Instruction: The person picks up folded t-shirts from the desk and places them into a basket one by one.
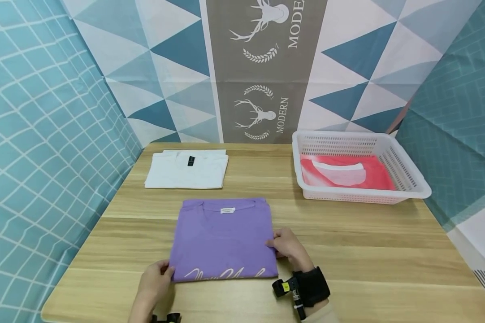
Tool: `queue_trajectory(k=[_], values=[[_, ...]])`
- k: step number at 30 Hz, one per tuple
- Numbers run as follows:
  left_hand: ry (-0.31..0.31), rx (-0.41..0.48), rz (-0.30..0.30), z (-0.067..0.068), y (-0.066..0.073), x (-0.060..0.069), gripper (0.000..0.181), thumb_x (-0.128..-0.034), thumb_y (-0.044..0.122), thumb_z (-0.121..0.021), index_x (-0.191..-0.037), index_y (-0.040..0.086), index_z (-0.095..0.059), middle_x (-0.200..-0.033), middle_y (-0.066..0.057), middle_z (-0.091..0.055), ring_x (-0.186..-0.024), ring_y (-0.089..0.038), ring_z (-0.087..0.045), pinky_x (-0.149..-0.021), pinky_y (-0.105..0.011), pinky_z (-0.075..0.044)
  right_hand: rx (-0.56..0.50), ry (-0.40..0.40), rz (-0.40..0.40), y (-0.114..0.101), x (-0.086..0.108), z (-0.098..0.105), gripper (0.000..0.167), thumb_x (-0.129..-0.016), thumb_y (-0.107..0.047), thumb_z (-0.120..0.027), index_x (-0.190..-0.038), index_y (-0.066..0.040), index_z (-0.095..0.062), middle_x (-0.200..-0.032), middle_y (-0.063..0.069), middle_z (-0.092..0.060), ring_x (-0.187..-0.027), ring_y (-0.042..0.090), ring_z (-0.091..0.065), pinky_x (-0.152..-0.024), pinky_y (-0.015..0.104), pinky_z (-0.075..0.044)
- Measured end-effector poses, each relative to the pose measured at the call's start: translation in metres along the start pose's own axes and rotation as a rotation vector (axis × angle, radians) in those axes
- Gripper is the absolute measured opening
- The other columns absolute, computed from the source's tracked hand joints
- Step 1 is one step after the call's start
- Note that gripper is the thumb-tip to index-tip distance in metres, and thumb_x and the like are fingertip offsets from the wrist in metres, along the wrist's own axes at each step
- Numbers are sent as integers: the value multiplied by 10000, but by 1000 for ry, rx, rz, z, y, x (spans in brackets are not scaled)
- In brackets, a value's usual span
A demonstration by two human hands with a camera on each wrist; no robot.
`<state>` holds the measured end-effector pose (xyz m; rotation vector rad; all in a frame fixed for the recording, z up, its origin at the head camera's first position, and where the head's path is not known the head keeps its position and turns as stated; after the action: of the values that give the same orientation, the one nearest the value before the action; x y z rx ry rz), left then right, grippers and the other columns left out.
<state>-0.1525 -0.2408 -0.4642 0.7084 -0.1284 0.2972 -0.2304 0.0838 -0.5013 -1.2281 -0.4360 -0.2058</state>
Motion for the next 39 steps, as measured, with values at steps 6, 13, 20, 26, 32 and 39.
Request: queue_trajectory(k=[6, 13, 20, 26, 32, 39], values=[[-12, 49, -26, -15, 18, 0, 321, -895, 19, -561, -1135, -195, -574, -990, -279, -673, -922, -346, -644, -817, -452, -513, 11, 31, -28, 12, 4, 24, 375, -861, 12, -599, -603, -113, -357, -612, -19, -393, -581, 120, -465, -517, 230, -435], [2, 89, -10, -18, 23, -1, 323, -905, 40, -568, -1156, -163, -584, -1011, -261, -676, -932, -324, -642, -789, -395, -514, -23, 37, -39, 17, 5, 34, 366, -877, -11, -590, -608, -117, -365, -614, -23, -389, -587, 114, -469, -524, 233, -440], [26, 149, 21, -13, 18, -4, 335, -918, 49, -551, -1186, -151, -572, -963, -203, -667, -851, -201, -596, -648, -188, -426, -62, 75, -43, 17, 4, 36, 159, -877, -20, -587, -737, -22, -512, -691, -6, -472, -612, 113, -514, -544, 238, -464], [3, 144, -6, -18, 24, -6, 307, -910, 36, -569, -1149, -154, -597, -930, -183, -668, -833, -179, -590, -645, -187, -430, -34, 87, -33, 18, 6, 44, 144, -872, 2, -580, -745, -11, -514, -694, 0, -474, -600, 118, -500, -536, 240, -450], [-33, 141, -41, -28, 35, -5, 299, -906, 43, -589, -1132, -153, -599, -947, -201, -678, -854, -208, -625, -668, -203, -458, -3, 83, -32, 23, 10, 57, 192, -890, -14, -575, -721, -33, -486, -709, -2, -444, -608, 127, -467, -551, 254, -443], [-63, 134, -108, -41, 51, 0, 274, -898, 52, -607, -1085, -148, -623, -903, -161, -692, -819, -164, -621, -650, -182, -465, 24, 93, -43, 33, 18, 76, 327, -886, -24, -575, -640, -120, -383, -616, -40, -361, -585, 108, -426, -541, 241, -407]])
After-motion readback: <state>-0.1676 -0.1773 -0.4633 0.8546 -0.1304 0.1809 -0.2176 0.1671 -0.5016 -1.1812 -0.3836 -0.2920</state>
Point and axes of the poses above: each hand's wrist, its own x-axis away from the middle knuckle, its own z-axis out of the back of the hand, y = z × x, the point moved 10 cm from there along -x, towards the middle knuckle
